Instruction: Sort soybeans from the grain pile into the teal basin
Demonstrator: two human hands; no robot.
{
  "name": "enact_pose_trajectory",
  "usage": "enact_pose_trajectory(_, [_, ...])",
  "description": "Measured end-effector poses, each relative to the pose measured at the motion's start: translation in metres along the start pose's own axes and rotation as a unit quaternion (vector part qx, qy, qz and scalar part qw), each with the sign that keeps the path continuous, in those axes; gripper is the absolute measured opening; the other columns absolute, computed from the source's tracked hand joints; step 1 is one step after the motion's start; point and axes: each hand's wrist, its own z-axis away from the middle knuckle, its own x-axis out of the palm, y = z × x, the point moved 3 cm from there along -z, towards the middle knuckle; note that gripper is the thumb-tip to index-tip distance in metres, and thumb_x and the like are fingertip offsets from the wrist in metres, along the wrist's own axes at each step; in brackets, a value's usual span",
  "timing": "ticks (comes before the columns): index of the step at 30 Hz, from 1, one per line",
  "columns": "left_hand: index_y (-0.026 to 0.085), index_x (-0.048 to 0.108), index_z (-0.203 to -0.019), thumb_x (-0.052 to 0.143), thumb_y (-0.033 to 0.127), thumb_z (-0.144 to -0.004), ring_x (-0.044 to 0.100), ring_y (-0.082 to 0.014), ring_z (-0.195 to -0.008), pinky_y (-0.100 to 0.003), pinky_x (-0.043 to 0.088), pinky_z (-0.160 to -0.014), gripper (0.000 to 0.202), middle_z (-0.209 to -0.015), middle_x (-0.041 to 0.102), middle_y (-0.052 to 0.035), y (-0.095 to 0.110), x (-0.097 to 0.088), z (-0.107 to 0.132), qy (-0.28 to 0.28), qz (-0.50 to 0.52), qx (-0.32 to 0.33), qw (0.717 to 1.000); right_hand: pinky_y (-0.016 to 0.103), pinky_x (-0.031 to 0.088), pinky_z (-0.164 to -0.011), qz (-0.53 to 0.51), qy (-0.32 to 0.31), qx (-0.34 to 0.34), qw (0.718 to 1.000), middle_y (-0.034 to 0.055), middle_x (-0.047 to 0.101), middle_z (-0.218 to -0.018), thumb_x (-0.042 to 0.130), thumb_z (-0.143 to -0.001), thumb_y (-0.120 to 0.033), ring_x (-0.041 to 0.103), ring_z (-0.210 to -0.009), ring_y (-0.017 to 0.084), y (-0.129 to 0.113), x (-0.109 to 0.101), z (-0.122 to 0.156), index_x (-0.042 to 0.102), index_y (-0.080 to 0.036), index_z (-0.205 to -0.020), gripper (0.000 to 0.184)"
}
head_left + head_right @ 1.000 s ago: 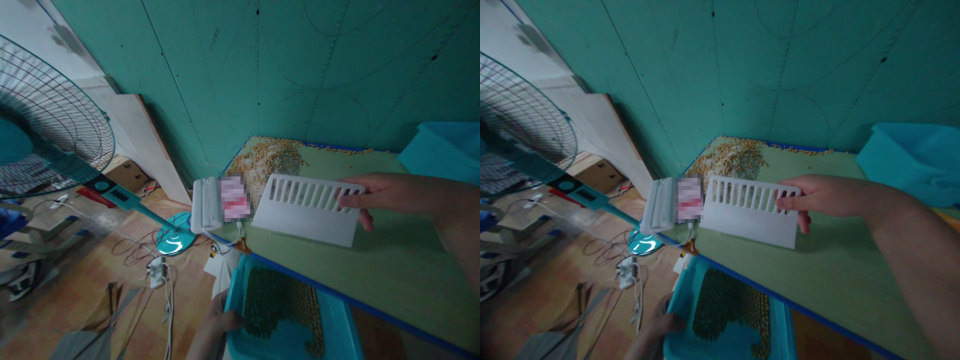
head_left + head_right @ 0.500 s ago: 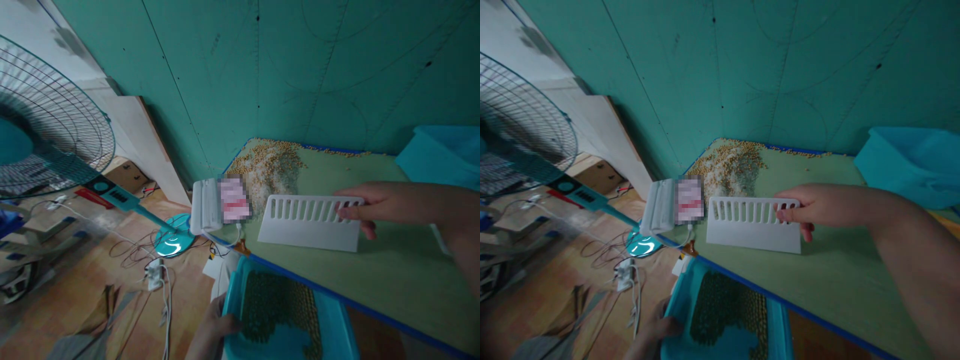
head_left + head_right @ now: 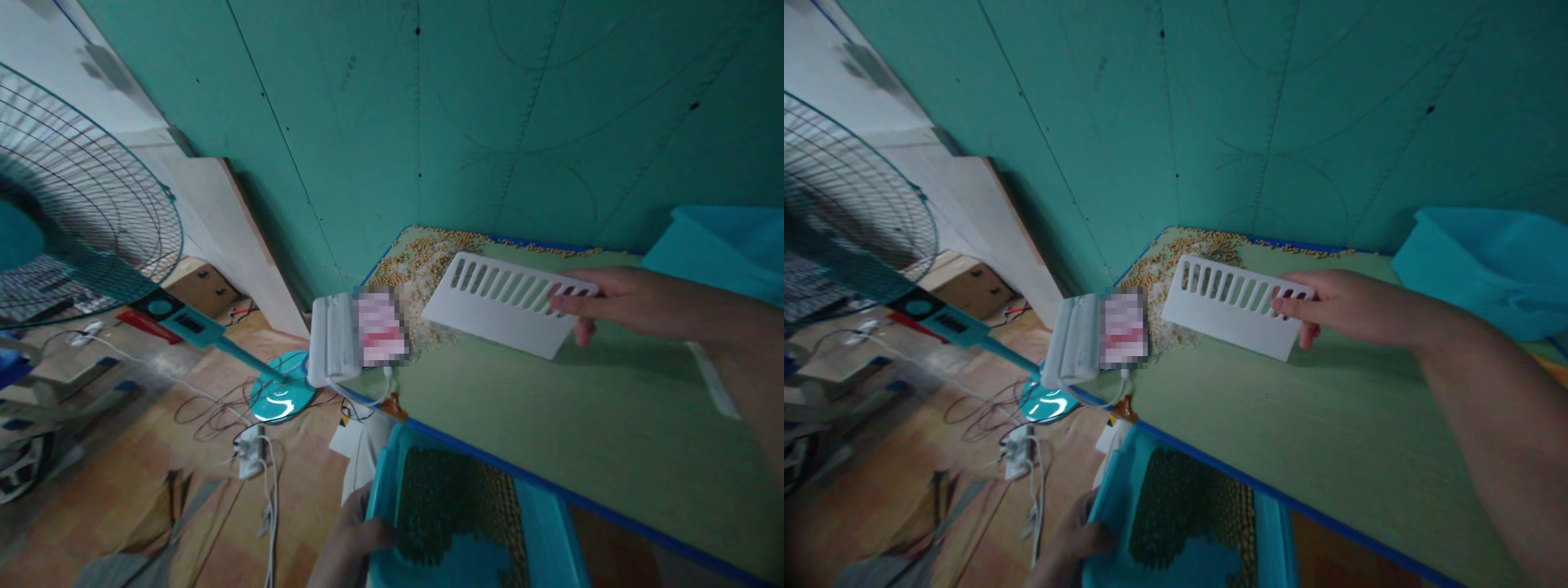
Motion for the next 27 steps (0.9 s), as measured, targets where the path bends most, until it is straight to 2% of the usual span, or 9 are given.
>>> enact_pose_trajectory(3, [0.012,0.068,-0.081,0.062,0.01,-0.042,0.061,-0.0246,-0.066,-0.029,0.049,-0.055,0.04,-0.062,0.068,-0.0046,-0.002,-0.004,-0.003,-0.014,-0.002,0.016,1.0,0.032,0.049,-0.062,-0.005,0.074,-0.005,0.997,0.0026,0.063,-0.09,0.048,-0.072,-0.049,0.058,-0.071,0.019,-0.004,-0.009,0.002,0.051,-0.024,-0.08,0.026])
enact_pose_trajectory(6, [0.011,0.068,-0.081,0.061,0.01,-0.043,0.061,-0.0244,-0.063,-0.03,0.049,-0.055,0.039,-0.059,0.067,-0.004,-0.004,-0.007,-0.006,-0.015,-0.02,0.012,1.0,0.032,0.05,-0.062,0.0,0.126,0.013,0.992,0.0028,0.063,-0.083,0.048,-0.073,-0.042,0.058,-0.074,0.02,-0.005,-0.015,0.003,0.051,-0.025,-0.084,0.02])
enact_pose_trajectory(9, [0.01,0.068,-0.081,0.059,0.006,-0.042,0.061,-0.0234,-0.058,-0.029,0.048,-0.051,0.041,-0.055,0.067,-0.0034,-0.007,-0.009,-0.01,-0.016,-0.038,0.005,0.999,0.031,0.049,-0.058,0.015,0.143,0.018,0.989,0.0022,0.063,-0.079,0.048,-0.075,-0.037,0.059,-0.065,0.017,-0.002,-0.015,0.0,0.051,-0.024,-0.089,0.02])
enact_pose_trajectory(14, [0.01,0.069,-0.081,0.058,0.008,-0.041,0.06,-0.0206,-0.056,-0.026,0.046,-0.05,0.042,-0.055,0.067,-0.0022,-0.008,-0.008,-0.013,-0.029,-0.031,0.016,0.999,0.027,0.045,-0.047,0.03,0.237,-0.006,0.971,-0.0012,0.062,-0.068,0.049,-0.074,-0.033,0.056,-0.048,0.013,0.009,-0.017,-0.01,0.052,-0.022,-0.078,0.012])
enact_pose_trajectory(18, [0.012,0.07,-0.071,0.056,0.004,-0.04,0.054,-0.0127,-0.044,-0.019,0.04,-0.043,0.036,-0.045,0.062,0.0014,-0.004,-0.003,-0.012,-0.044,-0.007,0.01,0.999,0.024,0.039,-0.042,0.039,0.285,-0.002,0.958,-0.0031,0.059,-0.06,0.048,-0.077,-0.034,0.053,-0.043,0.011,0.014,-0.021,-0.011,0.053,-0.022,-0.082,0.014])
enact_pose_trajectory(22, [0.014,0.067,-0.055,0.055,0.004,-0.04,0.048,-0.008,-0.039,-0.017,0.035,-0.039,0.021,-0.045,0.06,0.0026,0.001,0.004,-0.011,-0.059,0.015,0.005,0.998,0.023,0.031,-0.039,0.055,0.325,-0.002,0.944,-0.006,0.049,-0.043,0.049,-0.077,-0.033,0.046,-0.038,0.011,0.011,-0.024,-0.007,0.053,-0.022,-0.075,0.013])
enact_pose_trajectory(25, [0.015,0.063,-0.045,0.055,0.004,-0.04,0.046,-0.0074,-0.037,-0.017,0.034,-0.039,0.014,-0.041,0.057,0.0037,0.001,0.006,-0.01,-0.044,0.022,0.007,0.999,0.023,0.033,-0.043,0.054,0.371,0.005,0.927,-0.0051,0.051,-0.047,0.049,-0.077,-0.032,0.047,-0.041,0.01,0.01,-0.029,-0.005,0.053,-0.021,-0.075,0.012])
enact_pose_trajectory(27, [0.015,0.063,-0.048,0.055,0.005,-0.039,0.046,-0.0083,-0.035,-0.018,0.034,-0.038,0.015,-0.038,0.055,0.0045,-0.002,0.003,-0.01,-0.014,0.003,0.002,1.0,0.024,0.034,-0.045,0.049,0.407,0.018,0.912,-0.004,0.052,-0.05,0.049,-0.077,-0.031,0.048,-0.043,0.011,0.013,-0.034,-0.005,0.053,-0.021,-0.077,0.012])
